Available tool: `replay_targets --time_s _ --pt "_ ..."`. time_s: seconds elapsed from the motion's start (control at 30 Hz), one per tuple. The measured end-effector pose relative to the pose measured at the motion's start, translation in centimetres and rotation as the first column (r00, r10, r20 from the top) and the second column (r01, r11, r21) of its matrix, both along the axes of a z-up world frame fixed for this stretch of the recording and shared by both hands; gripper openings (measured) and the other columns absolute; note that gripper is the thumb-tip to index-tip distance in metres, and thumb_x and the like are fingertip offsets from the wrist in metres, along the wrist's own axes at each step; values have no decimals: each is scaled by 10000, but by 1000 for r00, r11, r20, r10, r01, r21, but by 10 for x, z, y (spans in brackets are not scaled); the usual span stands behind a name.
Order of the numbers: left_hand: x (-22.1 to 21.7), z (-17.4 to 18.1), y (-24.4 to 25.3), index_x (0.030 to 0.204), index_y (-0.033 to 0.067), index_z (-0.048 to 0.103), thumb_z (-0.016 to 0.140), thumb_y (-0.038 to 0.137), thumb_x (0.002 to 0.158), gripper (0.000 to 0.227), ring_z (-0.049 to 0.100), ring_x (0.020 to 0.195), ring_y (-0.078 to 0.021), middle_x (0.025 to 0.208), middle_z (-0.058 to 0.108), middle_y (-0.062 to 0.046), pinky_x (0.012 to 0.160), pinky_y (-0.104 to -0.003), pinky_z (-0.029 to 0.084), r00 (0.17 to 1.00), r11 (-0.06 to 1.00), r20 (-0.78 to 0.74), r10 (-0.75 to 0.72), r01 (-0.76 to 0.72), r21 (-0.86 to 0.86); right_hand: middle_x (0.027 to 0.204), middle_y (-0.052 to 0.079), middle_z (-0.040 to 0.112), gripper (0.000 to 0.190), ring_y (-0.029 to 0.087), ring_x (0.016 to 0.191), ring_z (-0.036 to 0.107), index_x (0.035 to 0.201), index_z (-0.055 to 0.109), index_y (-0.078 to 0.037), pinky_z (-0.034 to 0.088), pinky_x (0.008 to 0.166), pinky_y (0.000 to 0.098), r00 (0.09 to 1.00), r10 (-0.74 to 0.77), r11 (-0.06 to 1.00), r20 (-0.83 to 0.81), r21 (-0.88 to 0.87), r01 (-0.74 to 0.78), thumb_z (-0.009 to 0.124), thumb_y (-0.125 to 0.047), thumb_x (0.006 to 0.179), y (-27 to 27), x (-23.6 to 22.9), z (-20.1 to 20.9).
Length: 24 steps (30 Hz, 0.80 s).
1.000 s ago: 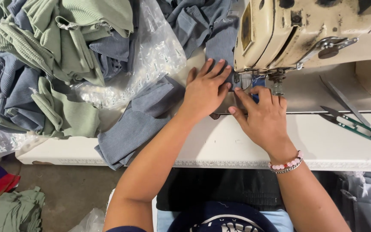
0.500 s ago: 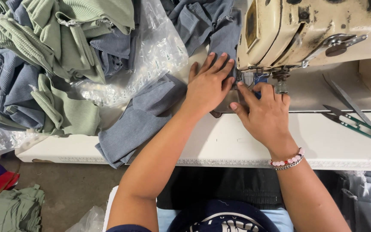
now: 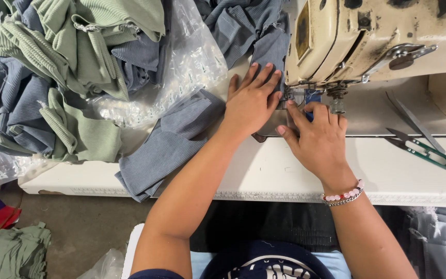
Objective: Sewing small fabric strips using an industrial sewing machine
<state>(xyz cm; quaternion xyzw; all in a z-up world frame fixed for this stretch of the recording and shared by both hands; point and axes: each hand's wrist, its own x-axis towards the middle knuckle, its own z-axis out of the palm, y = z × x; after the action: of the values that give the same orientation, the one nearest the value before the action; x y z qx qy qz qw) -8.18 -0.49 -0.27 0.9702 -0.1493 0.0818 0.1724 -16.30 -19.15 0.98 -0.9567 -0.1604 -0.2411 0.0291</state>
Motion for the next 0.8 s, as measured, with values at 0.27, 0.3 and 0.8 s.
replay_targets --time_s 0.27,0.3,0.8 --pt "-17 4 1 1447 269 563 500 471 1014 481 556 1382 -270 1464 605 -30 1103 -587 420 971 998 238 13 -26 53 1176 49 574 509 322 996 629 1379 713 -292 434 846 462 999 7 998 -51 56 -4 595 -590 983 -1 -8 8" --pt "-26 12 1 1388 190 601 460 494 1008 507 606 1287 -306 1378 644 -94 994 -539 460 951 996 307 25 -49 70 1198 41 575 492 314 1041 620 1358 719 -295 430 860 457 998 11 998 -55 67 -7 615 -578 969 -4 -11 8" --pt "-39 12 14 1177 168 721 703 255 837 351 646 1168 -287 1208 675 -60 803 -413 576 885 965 390 -255 258 47 1356 60 583 389 325 1258 578 1239 693 -314 456 917 463 998 50 997 -23 68 -48 580 -567 967 4 -32 10"
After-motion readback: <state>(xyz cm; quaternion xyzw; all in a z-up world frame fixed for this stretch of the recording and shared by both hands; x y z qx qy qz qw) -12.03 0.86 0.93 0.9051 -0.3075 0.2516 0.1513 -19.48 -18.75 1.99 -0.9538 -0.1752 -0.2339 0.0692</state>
